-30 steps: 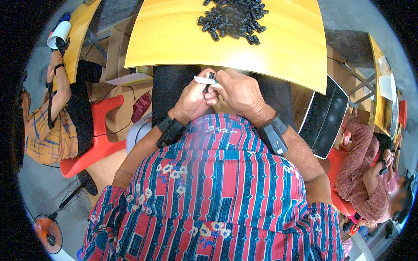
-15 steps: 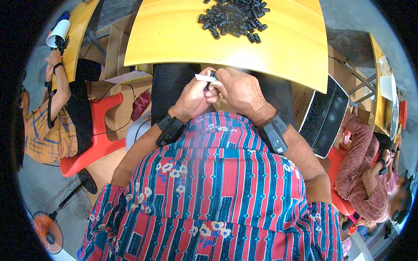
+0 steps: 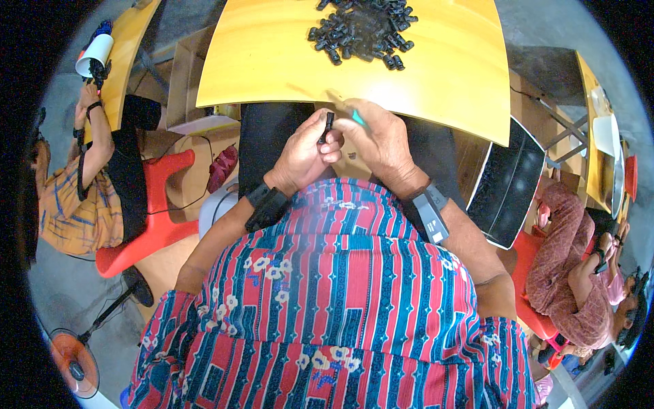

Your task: Assembling small black plastic parts using a hand tool.

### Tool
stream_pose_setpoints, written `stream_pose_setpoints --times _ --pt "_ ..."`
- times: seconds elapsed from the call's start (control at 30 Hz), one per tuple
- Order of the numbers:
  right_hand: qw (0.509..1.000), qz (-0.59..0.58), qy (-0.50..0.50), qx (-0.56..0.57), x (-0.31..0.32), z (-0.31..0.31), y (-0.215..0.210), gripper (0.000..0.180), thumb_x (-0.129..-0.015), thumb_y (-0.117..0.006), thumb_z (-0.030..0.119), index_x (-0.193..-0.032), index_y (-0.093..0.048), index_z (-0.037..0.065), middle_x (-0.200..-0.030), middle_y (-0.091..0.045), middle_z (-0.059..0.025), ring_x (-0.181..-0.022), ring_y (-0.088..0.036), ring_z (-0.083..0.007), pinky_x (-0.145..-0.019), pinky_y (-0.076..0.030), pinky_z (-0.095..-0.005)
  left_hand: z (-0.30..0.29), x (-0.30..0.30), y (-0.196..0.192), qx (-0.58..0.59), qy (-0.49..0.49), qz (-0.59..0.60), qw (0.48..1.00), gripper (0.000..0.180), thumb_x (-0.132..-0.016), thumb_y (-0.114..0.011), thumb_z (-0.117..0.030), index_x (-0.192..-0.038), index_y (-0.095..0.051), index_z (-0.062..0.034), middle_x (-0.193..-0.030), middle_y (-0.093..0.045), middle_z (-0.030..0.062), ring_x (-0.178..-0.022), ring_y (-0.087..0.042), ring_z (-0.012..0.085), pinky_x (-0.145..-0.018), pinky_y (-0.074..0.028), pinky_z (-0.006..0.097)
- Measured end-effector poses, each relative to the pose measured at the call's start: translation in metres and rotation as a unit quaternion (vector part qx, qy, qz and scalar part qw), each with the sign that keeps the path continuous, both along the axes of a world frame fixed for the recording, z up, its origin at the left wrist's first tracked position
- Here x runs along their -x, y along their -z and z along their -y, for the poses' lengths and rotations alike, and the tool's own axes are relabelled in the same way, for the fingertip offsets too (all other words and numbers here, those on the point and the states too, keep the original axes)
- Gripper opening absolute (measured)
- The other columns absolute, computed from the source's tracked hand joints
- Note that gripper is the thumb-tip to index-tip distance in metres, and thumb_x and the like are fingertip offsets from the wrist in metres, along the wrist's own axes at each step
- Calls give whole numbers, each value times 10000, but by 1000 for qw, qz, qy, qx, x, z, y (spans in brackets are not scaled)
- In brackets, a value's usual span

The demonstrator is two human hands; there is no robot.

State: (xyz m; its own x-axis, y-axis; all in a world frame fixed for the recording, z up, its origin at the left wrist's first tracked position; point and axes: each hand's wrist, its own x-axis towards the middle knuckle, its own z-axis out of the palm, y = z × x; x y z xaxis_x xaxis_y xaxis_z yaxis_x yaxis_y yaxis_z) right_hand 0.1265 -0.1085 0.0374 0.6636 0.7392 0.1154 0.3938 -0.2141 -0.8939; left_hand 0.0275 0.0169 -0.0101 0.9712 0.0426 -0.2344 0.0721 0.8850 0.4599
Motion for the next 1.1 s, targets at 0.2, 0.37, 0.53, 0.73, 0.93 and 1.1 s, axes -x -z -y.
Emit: stream_pose_setpoints --times 0.2,0.37,0.53,0.73,0.93,1.1 --pt "978 204 -43 8 5 -4 -2 299 -714 -685 130 -1011 -657 101 -776 -615 -100 -717 -626 -283 -648 -509 -364 1 0 -1 19 -35 -14 999 211 -998 -390 -308 -1060 -487 -131 -800 -461 -29 -630 -379 66 -576 -361 209" --pt "972 231 -47 5 1 -1 -3 419 -594 -747 136 -1006 -667 129 -724 -587 -74 -652 -613 -262 -587 -505 -353 6 0 -9 54 -43 -47 997 196 -997 -395 -300 -1029 -497 -135 -799 -478 -38 -648 -410 60 -583 -372 213" --pt "970 234 -58 -23 -3 3 -1 432 -545 -772 118 -963 -665 136 -703 -574 -59 -641 -611 -251 -584 -506 -345 8 -6 -15 47 -54 -56 996 228 -1007 -368 -306 -928 -464 -115 -755 -456 -13 -620 -398 69 -538 -360 224" --pt "972 231 -38 -31 -4 3 4 390 -624 -766 179 -992 -647 129 -721 -577 -68 -642 -607 -255 -571 -496 -349 7 -3 -8 10 -35 -34 999 228 -1000 -382 -298 -1082 -503 -122 -807 -481 -42 -655 -425 55 -585 -391 213" --pt "974 212 -71 -24 -6 4 5 317 -649 -760 196 -938 -658 118 -716 -568 -82 -635 -591 -263 -565 -482 -356 6 0 -2 55 -26 -46 997 206 -994 -400 -282 -1071 -502 -120 -815 -483 -30 -669 -429 65 -589 -390 212" --pt "990 112 88 2 -22 4 0 223 -749 -686 138 -953 -640 59 -824 -627 -137 -749 -631 -310 -654 -501 -348 1 0 -5 25 4 30 999 198 -972 -456 -292 -1011 -487 -101 -808 -467 10 -658 -415 93 -589 -372 223"
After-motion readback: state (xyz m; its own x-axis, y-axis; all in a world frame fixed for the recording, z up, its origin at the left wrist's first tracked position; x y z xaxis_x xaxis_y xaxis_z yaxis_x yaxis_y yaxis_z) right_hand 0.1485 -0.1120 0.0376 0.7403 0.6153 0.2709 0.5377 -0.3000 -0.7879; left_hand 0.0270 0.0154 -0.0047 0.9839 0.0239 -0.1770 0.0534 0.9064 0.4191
